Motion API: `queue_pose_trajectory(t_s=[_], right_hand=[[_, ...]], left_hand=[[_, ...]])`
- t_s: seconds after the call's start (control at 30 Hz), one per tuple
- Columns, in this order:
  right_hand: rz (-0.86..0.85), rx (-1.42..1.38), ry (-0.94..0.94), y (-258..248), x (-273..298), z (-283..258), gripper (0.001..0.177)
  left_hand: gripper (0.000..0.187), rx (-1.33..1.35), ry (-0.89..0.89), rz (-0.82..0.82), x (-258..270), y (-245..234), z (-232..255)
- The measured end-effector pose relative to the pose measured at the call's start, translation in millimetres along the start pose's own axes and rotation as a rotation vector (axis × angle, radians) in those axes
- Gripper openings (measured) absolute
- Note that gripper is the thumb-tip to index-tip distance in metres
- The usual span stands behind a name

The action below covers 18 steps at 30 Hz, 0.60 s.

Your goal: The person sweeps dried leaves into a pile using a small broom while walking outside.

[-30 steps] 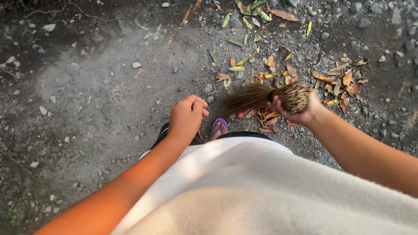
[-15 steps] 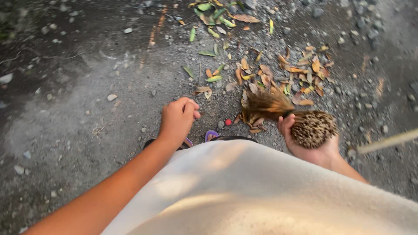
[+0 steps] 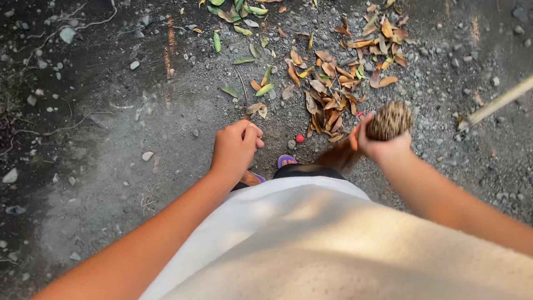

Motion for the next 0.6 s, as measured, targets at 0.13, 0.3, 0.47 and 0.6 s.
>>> queue_pose_trajectory(t_s=[0.13, 0.3, 0.47, 0.6], right_hand=[[-0.207, -0.040, -0.035, 84.3, -10.0, 9.0, 0.061], [-0.423, -0.058, -0.039, 129.0, -0.4, 6.6, 0.059], [-0.399, 0.024, 0.001, 104.0, 21.4, 38.9, 0.071], [-0.330, 0.263, 0.072, 75.9, 48.0, 88.1, 0.074]], left_hand=[[0.028, 0.028, -0.016, -0.030, -1.2, -10.9, -9.0], [0.029, -0.040, 0.019, -0.081, -14.7, -19.8, -16.0], [0.028, 0.005, 0.046, -0.066, -24.7, -29.8, -22.8], [0.028, 0.058, 0.033, -0.043, -29.2, -38.9, -31.8]])
Point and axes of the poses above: each hand's wrist, its own x-axis away from the middle knuckle, its own y-axis out of the palm, z = x × y, the point moved 8 cm from there along -x, towards the middle knuckle, and after that the axes turned 15 degrees about y, right-handed, at the moved point
